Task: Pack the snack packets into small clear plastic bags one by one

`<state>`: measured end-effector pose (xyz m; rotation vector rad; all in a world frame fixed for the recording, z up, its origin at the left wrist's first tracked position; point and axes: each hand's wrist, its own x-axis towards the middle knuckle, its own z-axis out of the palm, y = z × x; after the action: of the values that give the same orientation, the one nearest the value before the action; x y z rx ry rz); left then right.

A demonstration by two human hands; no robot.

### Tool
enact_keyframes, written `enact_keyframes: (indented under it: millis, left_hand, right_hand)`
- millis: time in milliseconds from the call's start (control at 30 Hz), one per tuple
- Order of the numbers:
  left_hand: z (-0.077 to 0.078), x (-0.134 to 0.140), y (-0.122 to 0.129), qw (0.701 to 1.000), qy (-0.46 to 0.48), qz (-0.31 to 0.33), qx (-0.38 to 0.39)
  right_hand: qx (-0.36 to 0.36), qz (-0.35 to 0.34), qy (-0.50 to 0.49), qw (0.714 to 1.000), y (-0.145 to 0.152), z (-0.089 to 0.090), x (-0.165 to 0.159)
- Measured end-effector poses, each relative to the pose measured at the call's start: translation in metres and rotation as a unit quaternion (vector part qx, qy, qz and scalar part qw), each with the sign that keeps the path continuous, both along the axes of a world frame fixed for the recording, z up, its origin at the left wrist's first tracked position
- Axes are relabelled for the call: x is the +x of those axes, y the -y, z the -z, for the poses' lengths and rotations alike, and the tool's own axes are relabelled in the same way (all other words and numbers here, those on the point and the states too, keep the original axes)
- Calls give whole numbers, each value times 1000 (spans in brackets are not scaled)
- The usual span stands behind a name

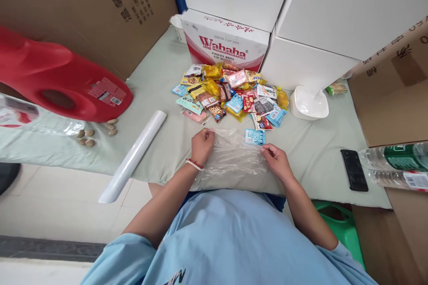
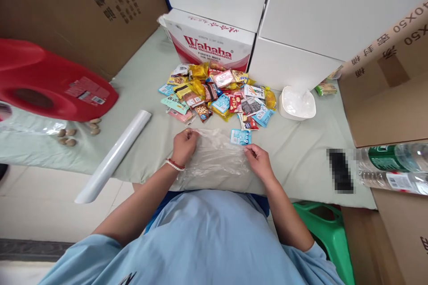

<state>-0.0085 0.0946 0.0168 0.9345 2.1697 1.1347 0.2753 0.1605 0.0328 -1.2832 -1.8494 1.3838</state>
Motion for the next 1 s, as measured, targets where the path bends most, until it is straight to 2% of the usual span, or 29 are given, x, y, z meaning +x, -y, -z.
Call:
enact_keyframes:
  millis: [100, 167, 233, 333, 400, 500, 633, 700, 767, 867, 933, 1000]
  left_hand:
    - [3, -11, 13, 999, 21, -42, 1]
    - [3, -15, 21, 998, 36, -57, 3]
    - [1, -14, 25, 997, 47, -65, 8]
    - [-3, -8, 28, 996, 59, -61, 15]
    - [-4, -5, 30, 996, 65, -56, 18]
    - [-5, -9, 33, 996, 58, -64, 21]
    - [-5, -23, 41, 996, 25, -86, 14]
    - [-5, -26, 45, 996, 13, -89, 8]
    - [-4, -26, 45, 996, 7, -86, 4]
    - [-3, -23, 43, 997, -4, -81, 5]
    - [-3, -22, 42, 997, -12, -80, 6]
    - [-3, -23, 41, 997, -19, -78, 4]
  right_hand:
    - [-43, 5, 24, 999, 5, 11, 15]
    - [-21, -22, 60, 998, 7, 12, 18]
    - [64, -52, 106, 991, 6, 8, 13]
    - [224, -108, 145, 958, 1, -5, -9]
    - [273, -150, 146, 939, -5, -9, -27]
    - [257, -162, 121, 945, -18, -3, -49]
    - [135, -33, 66, 988, -31, 7, -54]
    - [129, -6, 61, 990, -30, 4, -52]
    - [200, -77, 68, 974, -24, -1, -53]
    - [285, -233, 114, 923, -13, -2, -61]
    - [275, -259, 140, 915, -11, 2, -66]
    - [229, -227, 116, 940, -15, 7, -67]
